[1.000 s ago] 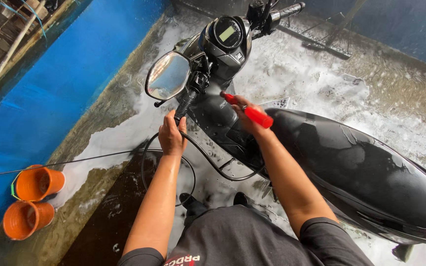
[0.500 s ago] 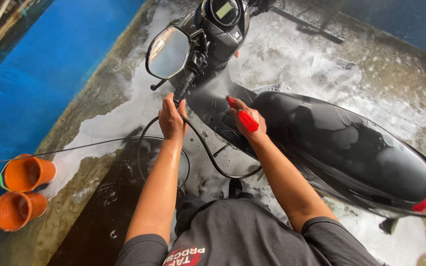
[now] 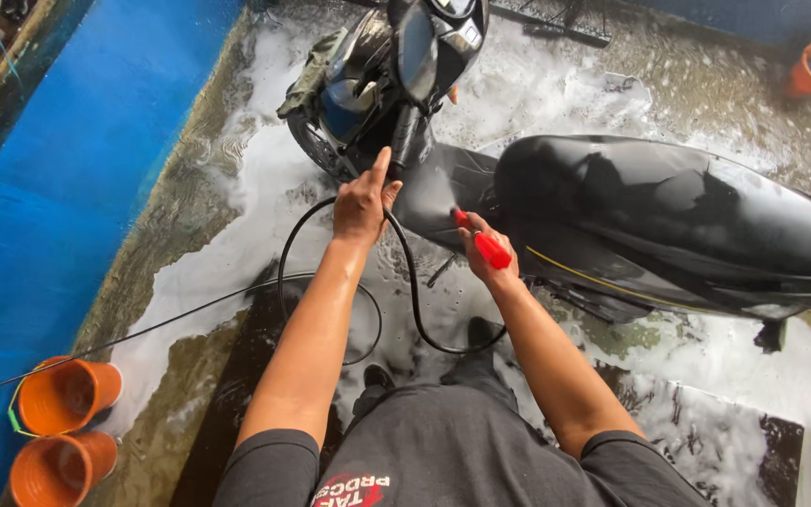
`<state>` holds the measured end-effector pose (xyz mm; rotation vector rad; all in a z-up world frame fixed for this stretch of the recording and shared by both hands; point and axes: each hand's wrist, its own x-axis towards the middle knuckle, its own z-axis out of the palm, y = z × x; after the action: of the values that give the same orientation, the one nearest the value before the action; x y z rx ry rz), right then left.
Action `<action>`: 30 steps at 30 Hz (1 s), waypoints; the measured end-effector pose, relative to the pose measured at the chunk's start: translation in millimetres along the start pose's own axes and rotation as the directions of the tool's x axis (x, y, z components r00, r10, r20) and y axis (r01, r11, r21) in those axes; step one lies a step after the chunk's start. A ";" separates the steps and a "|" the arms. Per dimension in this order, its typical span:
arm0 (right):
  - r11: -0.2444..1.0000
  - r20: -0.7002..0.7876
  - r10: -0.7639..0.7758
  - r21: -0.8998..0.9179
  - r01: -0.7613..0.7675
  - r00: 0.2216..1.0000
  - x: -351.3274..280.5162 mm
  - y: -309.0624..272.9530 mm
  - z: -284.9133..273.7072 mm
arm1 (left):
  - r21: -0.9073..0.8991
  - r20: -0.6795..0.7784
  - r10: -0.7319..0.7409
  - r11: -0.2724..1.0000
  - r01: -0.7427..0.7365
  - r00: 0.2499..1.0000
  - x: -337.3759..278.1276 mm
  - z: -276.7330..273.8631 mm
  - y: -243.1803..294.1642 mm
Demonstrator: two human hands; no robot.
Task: The person uses a high-pressure water spray to rinse a black scooter. They systematically clean the front, sides, rear, wheels, and floorboard area, removing soap suds from the vehicle's surfaces.
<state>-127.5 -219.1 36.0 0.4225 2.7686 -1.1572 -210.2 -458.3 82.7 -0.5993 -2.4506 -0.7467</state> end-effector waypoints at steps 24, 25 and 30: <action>0.872 -0.128 -0.487 -0.014 0.489 0.864 -84.1 -215.4 23.7 | -0.452 -0.146 -0.596 0.750 0.483 0.789 -17.3 -72.2 -138.1; 0.885 -0.106 -0.460 0.018 0.465 0.881 -75.3 -223.4 21.7 | -0.512 -0.112 -0.575 0.733 0.449 0.811 -8.6 -76.9 -136.8; 0.934 -0.057 -0.271 0.226 0.277 0.961 -23.8 -254.7 13.5 | -0.632 -0.069 -0.352 0.739 0.232 0.933 45.9 -94.2 -121.1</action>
<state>-180.4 -404.5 204.7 0.0672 2.7879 -1.5575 -279.2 -594.6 130.7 -0.3329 -2.1170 -1.6972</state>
